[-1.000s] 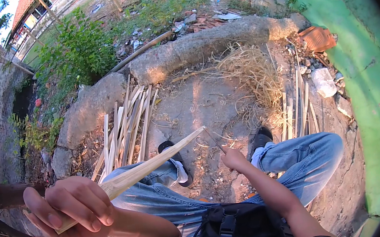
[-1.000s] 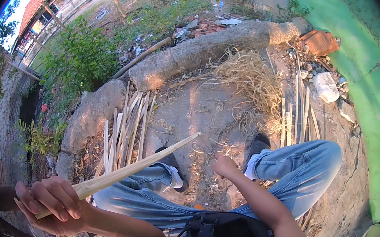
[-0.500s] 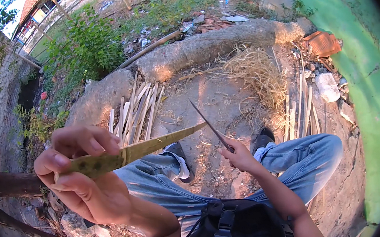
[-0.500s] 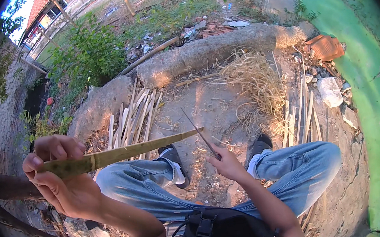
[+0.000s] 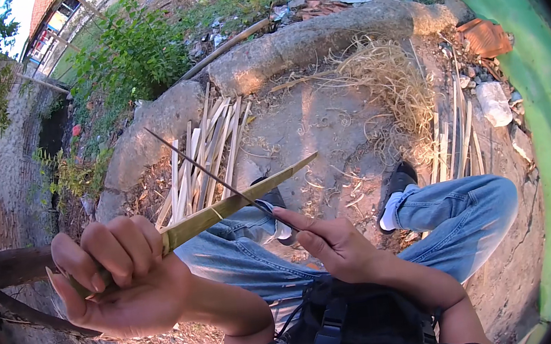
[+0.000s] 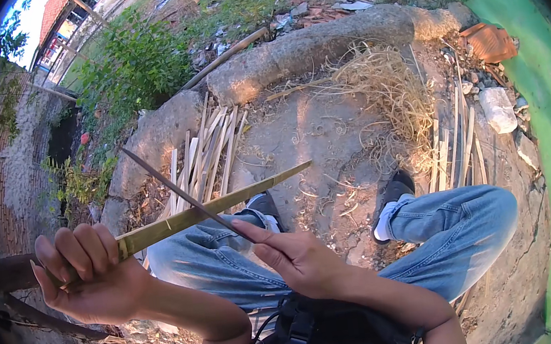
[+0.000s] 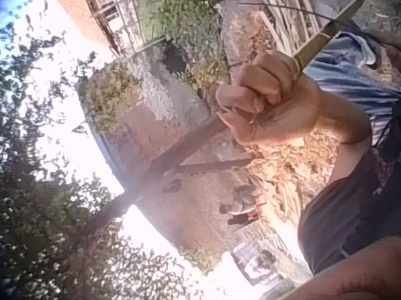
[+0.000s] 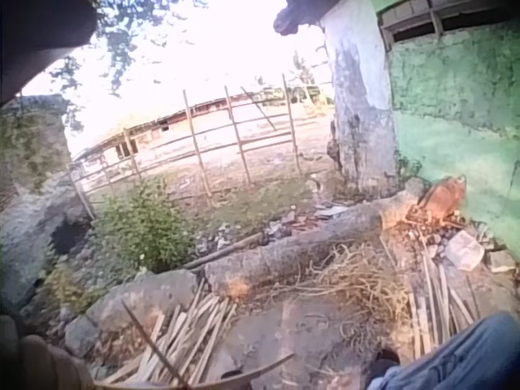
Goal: The person strips layers from a bamboo pole with a knife while sitting outdoors.
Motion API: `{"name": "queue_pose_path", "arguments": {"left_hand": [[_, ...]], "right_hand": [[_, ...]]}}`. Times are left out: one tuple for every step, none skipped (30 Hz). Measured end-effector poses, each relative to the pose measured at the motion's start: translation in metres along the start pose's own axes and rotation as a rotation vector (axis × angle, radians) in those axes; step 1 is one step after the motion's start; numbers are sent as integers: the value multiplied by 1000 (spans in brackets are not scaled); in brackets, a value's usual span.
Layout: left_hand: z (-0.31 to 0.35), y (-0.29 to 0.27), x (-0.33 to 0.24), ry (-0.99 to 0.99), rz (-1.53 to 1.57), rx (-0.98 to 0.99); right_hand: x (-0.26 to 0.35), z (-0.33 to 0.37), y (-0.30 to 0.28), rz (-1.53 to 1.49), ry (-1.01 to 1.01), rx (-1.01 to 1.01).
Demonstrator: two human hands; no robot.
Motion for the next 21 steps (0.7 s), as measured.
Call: {"name": "queue_pose_path", "arguments": {"left_hand": [[1,-1,-1,-13,-2,2],[2,-3,-4,-2,-9,7],[2,-3,-4,18,-14,11],[3,-4,-3,17,-16,11],[3,-4,-2,18,-17,15],[3,-3,1,19,-15,21],[4,-3,0,19,-26,19],[5,-2,0,16,-12,30],[5,-1,-2,12,6,44],[5,-2,-2,12,3,51],[6,-2,-3,17,3,54],[7,-2,-3,22,8,56],[10,0,-3,23,13,64],[13,3,-4,20,17,81],[16,7,-3,19,21,96],[20,12,-3,22,30,100],[23,16,-4,51,35,102],[26,20,-4,79,37,105],[29,23,0,90,36,128],[35,24,7,91,38,134],[40,25,18,76,46,152]], "right_hand": [[-2,-1,0,-10,7,-4],[-6,-2,-1,-18,39,-4],[-10,-3,-3,-18,66,0],[-12,-3,-2,-19,66,1],[-15,-1,-1,-6,91,-29],[-18,0,-2,8,116,-62],[-8,-1,-2,1,114,-53],[10,0,-5,7,92,0],[28,1,-5,12,69,49],[40,2,-4,8,63,46],[50,3,-3,30,61,52],[59,5,-3,55,61,55],[65,8,-3,65,64,66],[66,13,0,67,61,56],[68,20,1,54,-20,12],[70,26,1,41,-100,-32],[73,30,-3,47,-102,-39],[75,34,-7,92,-88,-34],[76,38,-11,136,-74,-29],[75,41,-14,136,-77,-34],[72,43,-19,138,-15,-43]]}}
Point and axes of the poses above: each hand's wrist, its own z-axis away from the middle knuckle, its own y-axis out of the palm, x = y × z, the point moved 2 cm from there along -z, towards the middle knuckle
